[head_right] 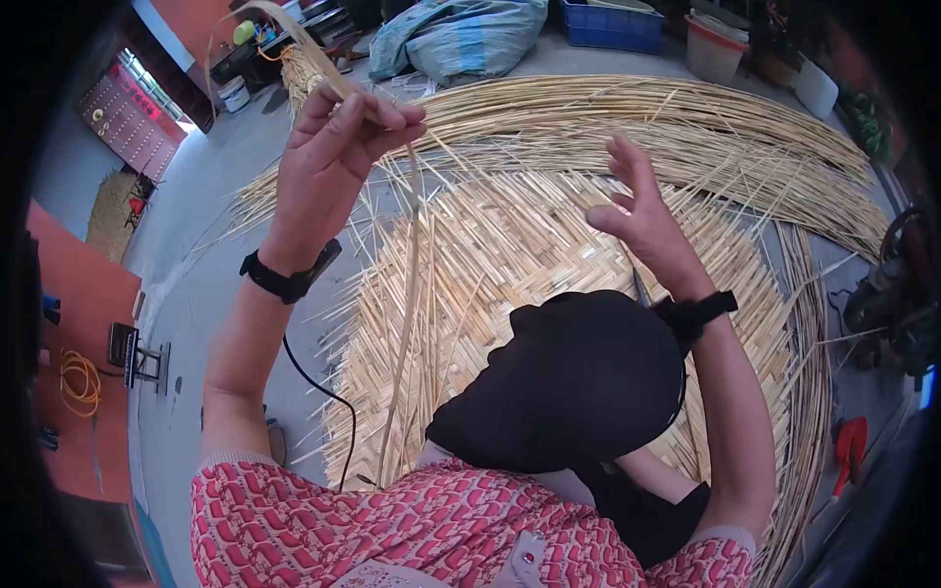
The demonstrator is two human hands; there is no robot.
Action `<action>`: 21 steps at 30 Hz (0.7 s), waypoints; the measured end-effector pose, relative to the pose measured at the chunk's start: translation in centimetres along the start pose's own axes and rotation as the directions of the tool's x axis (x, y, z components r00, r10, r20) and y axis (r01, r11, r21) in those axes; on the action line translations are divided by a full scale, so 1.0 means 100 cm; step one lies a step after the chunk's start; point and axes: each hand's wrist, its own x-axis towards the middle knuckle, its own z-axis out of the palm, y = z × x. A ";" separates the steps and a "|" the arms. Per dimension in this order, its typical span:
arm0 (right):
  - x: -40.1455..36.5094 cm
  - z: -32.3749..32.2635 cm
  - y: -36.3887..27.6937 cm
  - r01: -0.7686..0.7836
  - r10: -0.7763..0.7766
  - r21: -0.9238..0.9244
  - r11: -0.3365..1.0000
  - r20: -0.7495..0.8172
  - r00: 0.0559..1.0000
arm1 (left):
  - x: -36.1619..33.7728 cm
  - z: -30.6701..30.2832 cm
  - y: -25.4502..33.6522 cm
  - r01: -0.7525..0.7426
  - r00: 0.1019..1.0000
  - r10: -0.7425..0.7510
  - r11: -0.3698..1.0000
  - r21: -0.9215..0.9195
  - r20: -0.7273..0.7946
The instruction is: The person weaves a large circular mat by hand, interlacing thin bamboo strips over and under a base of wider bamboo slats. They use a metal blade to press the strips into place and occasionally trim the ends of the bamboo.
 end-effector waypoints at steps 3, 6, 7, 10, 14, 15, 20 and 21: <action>0.030 0.036 -0.049 0.206 -0.236 0.334 0.920 0.054 0.970 | 0.089 0.089 -0.025 -0.096 0.942 0.168 0.965 -0.243 0.292; 0.020 0.023 -0.071 0.017 -0.086 0.507 0.862 0.114 0.990 | 0.152 0.154 -0.008 -0.221 0.841 0.384 0.887 -0.405 0.382; 0.010 0.015 -0.069 0.051 -0.034 0.526 0.849 -0.041 0.999 | 0.165 0.160 0.010 -0.288 0.809 0.441 0.874 -0.392 0.389; -0.025 -0.040 -0.051 0.177 -0.043 0.255 0.951 -0.455 0.889 | 0.192 0.146 0.056 -0.441 0.798 0.503 0.863 -0.245 0.333; -0.084 -0.103 -0.066 0.146 -0.159 -0.067 0.987 -0.529 0.833 | 0.221 0.104 0.049 -0.201 0.866 0.252 0.966 -0.161 0.432; -0.095 -0.114 -0.073 0.122 -0.135 -0.061 0.991 -0.554 0.822 | 0.222 0.109 0.038 -0.148 0.909 0.217 0.966 -0.213 0.355; -0.139 -0.149 -0.092 0.125 -0.156 0.412 0.903 0.043 0.987 | 0.263 0.080 0.009 0.006 0.986 0.062 0.914 -0.405 0.153; -0.152 -0.147 -0.084 0.050 -0.083 0.412 0.910 0.063 0.995 | 0.283 0.058 0.007 0.045 0.980 0.047 0.897 -0.441 0.195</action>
